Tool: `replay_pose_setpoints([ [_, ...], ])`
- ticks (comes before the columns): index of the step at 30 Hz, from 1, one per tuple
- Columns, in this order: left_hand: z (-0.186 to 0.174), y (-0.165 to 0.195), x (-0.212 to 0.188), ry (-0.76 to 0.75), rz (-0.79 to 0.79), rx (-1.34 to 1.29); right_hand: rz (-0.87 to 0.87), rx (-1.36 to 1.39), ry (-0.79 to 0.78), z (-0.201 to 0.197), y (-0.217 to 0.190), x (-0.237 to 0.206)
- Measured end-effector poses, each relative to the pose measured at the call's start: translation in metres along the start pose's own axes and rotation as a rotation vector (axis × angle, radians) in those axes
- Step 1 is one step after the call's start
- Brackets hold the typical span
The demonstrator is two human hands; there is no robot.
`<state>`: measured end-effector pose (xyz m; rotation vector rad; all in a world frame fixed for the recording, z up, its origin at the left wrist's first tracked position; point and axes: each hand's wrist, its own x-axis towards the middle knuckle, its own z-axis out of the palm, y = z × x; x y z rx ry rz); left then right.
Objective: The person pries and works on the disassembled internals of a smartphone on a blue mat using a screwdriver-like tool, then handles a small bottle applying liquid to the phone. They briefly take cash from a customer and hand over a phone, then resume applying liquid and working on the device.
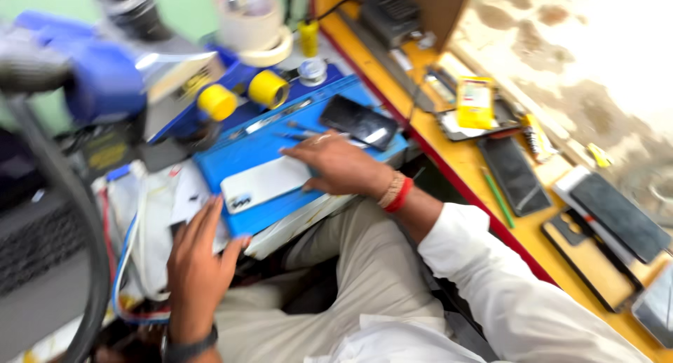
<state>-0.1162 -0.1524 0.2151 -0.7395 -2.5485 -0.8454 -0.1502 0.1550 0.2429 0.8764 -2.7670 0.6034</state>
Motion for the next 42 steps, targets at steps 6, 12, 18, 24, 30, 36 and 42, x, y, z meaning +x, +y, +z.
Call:
replay_pose_setpoints([
  [6, 0.020, -0.004, -0.057, 0.007, -0.120, -0.038, -0.036, -0.009, -0.011, -0.004, 0.005, 0.003],
  [12, 0.034, -0.020, -0.087, 0.020, -0.154, -0.120, -0.071, 0.023, -0.033, -0.006, 0.008, 0.000],
  [18, 0.029, -0.004, -0.078, 0.056, -0.184, -0.155, -0.118, 0.003, 0.056, 0.004, 0.015, 0.000],
  [24, 0.023, -0.025, -0.055, 0.165, -0.258, -0.306, -0.110, 0.030, 0.024, 0.014, -0.009, 0.021],
  [30, 0.026, -0.033, -0.028, 0.175, -0.373, -0.391, -0.069, 0.056, 0.036, 0.013, -0.033, 0.020],
  [36, 0.019, -0.039, -0.008, 0.115, -0.301, -0.253, -0.086, 0.044, 0.082, 0.004, -0.044, 0.030],
  [42, 0.020, -0.046, -0.005, 0.218, -0.113, -0.188, -0.082, 0.092, 0.101, -0.004, -0.058, 0.038],
])
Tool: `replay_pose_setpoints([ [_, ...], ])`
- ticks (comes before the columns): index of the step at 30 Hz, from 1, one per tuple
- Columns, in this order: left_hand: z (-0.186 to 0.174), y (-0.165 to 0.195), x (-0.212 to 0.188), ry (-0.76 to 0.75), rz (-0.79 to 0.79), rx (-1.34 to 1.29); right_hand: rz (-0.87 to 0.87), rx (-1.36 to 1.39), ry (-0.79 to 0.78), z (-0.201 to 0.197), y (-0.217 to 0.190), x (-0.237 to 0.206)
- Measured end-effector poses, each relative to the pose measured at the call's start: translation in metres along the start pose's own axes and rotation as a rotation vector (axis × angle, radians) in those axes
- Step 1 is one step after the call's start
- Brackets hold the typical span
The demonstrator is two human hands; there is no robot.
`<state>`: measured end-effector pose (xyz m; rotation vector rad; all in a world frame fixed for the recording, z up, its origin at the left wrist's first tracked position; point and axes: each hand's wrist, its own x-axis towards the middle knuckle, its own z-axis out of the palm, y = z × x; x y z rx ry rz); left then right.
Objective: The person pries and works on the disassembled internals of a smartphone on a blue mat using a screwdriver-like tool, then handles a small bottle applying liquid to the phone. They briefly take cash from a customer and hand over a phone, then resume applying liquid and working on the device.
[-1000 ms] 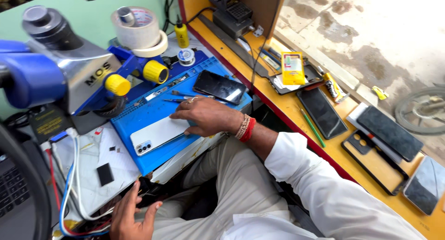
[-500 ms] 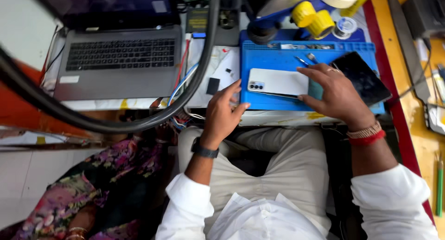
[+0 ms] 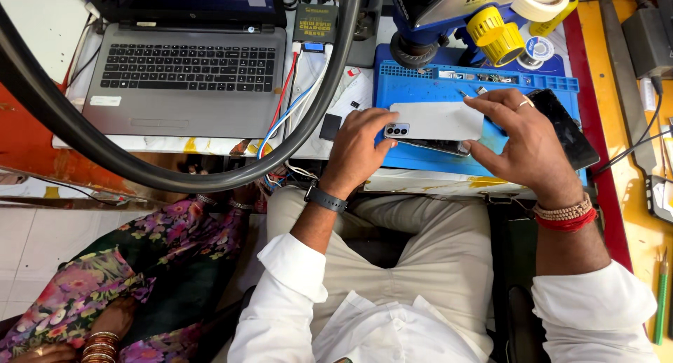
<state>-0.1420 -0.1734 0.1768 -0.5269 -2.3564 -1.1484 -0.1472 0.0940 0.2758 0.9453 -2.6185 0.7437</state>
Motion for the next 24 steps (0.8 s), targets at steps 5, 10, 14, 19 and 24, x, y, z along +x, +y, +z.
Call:
replay_pose_setpoints([
  [5, 0.007, 0.000, -0.005, 0.032, 0.040, 0.142, -0.079, -0.034, 0.017, -0.007, -0.008, 0.017],
  [10, 0.010, 0.002, -0.005, 0.158, 0.113, 0.269, -0.110, -0.038, 0.024, -0.011, -0.020, 0.036],
  [14, -0.002, 0.004, 0.000, 0.240, 0.129, 0.242, -0.133, 0.013, 0.114, -0.010, -0.029, 0.042],
  [19, -0.033, 0.007, -0.003, 0.342, 0.012, 0.084, -0.106, 0.054, 0.255, 0.013, -0.039, 0.033],
  [24, -0.069, 0.006, -0.013, 0.395, 0.010, -0.058, 0.183, 0.375, 0.310, 0.061, -0.053, 0.014],
])
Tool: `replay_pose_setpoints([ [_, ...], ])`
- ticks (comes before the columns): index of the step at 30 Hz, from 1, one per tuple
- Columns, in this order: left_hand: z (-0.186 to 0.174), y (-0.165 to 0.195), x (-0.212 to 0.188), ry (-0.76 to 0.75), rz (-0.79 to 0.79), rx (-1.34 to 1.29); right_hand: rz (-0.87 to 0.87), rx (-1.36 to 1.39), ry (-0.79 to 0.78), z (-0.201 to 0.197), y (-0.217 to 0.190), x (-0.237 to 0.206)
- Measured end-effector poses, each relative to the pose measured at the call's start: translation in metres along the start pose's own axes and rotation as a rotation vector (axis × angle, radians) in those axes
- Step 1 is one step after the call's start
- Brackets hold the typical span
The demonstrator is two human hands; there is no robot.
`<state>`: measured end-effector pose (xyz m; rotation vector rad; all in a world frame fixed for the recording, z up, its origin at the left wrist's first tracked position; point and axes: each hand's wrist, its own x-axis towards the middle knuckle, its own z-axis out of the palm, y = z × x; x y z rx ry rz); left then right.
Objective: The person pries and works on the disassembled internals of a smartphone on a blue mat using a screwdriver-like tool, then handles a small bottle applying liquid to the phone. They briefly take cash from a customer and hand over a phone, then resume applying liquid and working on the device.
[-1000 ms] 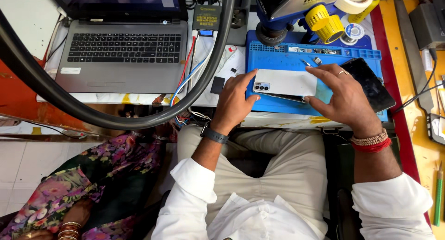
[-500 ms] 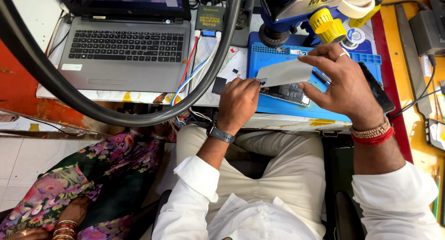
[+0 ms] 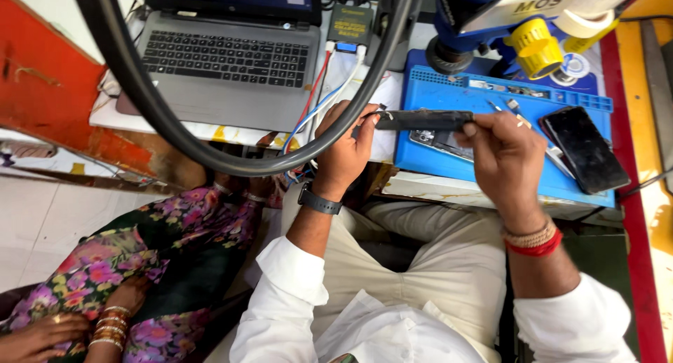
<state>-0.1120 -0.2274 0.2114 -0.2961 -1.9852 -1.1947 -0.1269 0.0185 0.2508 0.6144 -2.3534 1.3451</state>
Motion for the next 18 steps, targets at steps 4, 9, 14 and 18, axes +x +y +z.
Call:
replay_pose_setpoints([
  [4, -0.028, 0.000, -0.004, -0.100, -0.116, -0.019, 0.324, 0.486, 0.068, 0.035, 0.002, -0.037],
  [9, -0.050, -0.010, -0.020, -0.100, -0.149, -0.049, 0.599, 0.807, 0.121, 0.062, 0.000, -0.083],
  [14, -0.049, -0.024, -0.055, 0.129, -0.343, -0.172, 0.776, 1.156, 0.167, 0.080, -0.009, -0.095],
  [18, -0.026, -0.034, -0.082, 0.326, -0.530, -0.439, 0.906, 1.219, 0.152, 0.104, -0.022, -0.089],
])
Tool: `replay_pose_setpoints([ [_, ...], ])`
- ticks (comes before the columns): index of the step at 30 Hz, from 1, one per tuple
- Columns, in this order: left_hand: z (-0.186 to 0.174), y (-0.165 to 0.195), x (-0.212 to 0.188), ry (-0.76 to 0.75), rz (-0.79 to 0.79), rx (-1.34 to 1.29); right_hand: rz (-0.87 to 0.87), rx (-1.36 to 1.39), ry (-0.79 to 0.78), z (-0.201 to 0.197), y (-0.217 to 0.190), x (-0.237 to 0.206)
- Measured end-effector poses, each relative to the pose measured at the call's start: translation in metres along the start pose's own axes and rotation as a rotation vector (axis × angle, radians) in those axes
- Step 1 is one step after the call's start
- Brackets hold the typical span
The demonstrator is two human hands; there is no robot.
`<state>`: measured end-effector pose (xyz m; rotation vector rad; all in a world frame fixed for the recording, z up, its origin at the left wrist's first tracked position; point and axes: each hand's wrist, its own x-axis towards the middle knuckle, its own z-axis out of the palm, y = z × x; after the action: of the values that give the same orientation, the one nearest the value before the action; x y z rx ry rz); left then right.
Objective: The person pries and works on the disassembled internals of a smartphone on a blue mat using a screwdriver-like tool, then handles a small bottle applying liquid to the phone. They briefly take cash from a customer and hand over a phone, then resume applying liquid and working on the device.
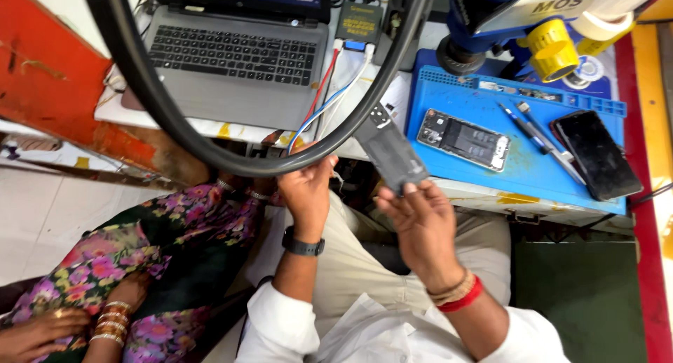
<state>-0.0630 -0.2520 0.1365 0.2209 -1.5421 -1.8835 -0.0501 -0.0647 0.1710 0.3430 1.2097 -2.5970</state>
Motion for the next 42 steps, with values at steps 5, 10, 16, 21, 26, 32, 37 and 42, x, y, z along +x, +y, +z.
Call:
replay_pose_setpoints([
  [5, 0.008, -0.021, -0.021, -0.005, -0.145, -0.006, 0.026, 0.016, -0.040, 0.028, 0.020, 0.018],
  [10, 0.002, -0.024, -0.017, -0.001, -0.113, 0.082, -0.002, 0.038, 0.000, 0.043, 0.041, 0.040],
  [16, -0.013, -0.035, -0.007, 0.018, -0.148, -0.073, -0.010, 0.029, 0.014, 0.044, 0.059, 0.061],
  [21, -0.021, -0.039, -0.009, 0.034, -0.147, 0.047, 0.004, 0.024, 0.028, 0.045, 0.069, 0.064],
  [26, -0.026, -0.032, -0.015, 0.021, -0.107, 0.037, 0.001, -0.076, 0.019, 0.042, 0.070, 0.060],
  [32, -0.032, -0.025, -0.025, 0.023, -0.101, 0.082, 0.100, -0.310, 0.107, 0.035, 0.070, 0.058],
  [37, -0.037, -0.030, -0.040, -0.005, -0.188, 0.161, 0.056, -0.309, 0.062, 0.010, 0.067, 0.038],
  [42, -0.051, -0.055, -0.056, -0.082, -0.179, 0.329, -0.086, -0.395, -0.056, -0.033, 0.035, 0.002],
])
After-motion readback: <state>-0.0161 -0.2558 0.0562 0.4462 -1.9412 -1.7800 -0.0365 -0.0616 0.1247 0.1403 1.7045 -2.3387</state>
